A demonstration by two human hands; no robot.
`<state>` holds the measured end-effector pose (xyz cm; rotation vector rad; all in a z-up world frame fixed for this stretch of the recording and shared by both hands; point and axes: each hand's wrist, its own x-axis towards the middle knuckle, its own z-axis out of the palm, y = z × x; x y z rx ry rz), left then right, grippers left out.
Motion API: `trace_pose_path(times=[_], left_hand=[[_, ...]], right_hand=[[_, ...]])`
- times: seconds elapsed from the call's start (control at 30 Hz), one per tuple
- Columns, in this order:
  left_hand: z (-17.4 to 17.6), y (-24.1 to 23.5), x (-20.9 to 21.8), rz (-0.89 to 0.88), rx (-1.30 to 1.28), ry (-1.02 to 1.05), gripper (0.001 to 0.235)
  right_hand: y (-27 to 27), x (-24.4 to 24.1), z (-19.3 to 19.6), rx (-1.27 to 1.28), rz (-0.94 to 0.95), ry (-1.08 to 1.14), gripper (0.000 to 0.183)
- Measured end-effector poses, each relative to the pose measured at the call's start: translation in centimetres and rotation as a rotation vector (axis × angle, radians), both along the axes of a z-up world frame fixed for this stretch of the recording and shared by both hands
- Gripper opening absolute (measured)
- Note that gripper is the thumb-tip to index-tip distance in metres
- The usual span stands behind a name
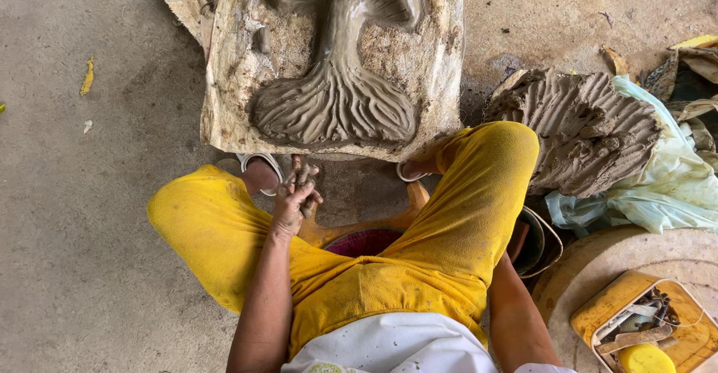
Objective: The person shapes and smooths a clay figure inside a plaster mold by hand, adding and pressing small pieces of clay into the detailed grooves of the mold.
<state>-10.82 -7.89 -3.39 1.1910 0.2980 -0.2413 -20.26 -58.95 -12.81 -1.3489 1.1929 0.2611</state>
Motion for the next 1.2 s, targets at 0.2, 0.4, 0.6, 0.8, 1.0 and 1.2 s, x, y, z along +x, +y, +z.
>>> trace_pose_path(times=[0.2, 0.4, 0.6, 0.8, 1.0, 1.2], left_hand=[[1.5, -1.2, -0.2, -0.070, -0.036, 0.083, 0.058], [2.8, -2.1, -0.1, -0.162, -0.004, 0.055, 0.069], [4.3, -3.0, -0.3, -0.237, 0.052, 0.078, 0.084], [4.9, -3.4, -0.1, -0.283, 0.034, 0.089, 0.090], [4.2, -2.7, 0.0, -0.306, 0.052, 0.085, 0.058], [10.0, 1.5, 1.2, -0.421, 0.115, -0.268, 0.024]], right_hand=[[1.1, 0.5, -0.4, 0.021, -0.005, -0.014, 0.023], [1.4, 1.8, -0.3, 0.027, 0.007, -0.031, 0.023], [1.4, 2.3, 0.0, 0.023, -0.007, -0.044, 0.024], [1.5, 2.4, 0.1, 0.021, 0.001, -0.038, 0.024], [2.0, 2.8, 0.3, 0.032, -0.016, -0.041, 0.025], [2.2, 2.8, -0.1, 0.036, -0.016, -0.036, 0.025]])
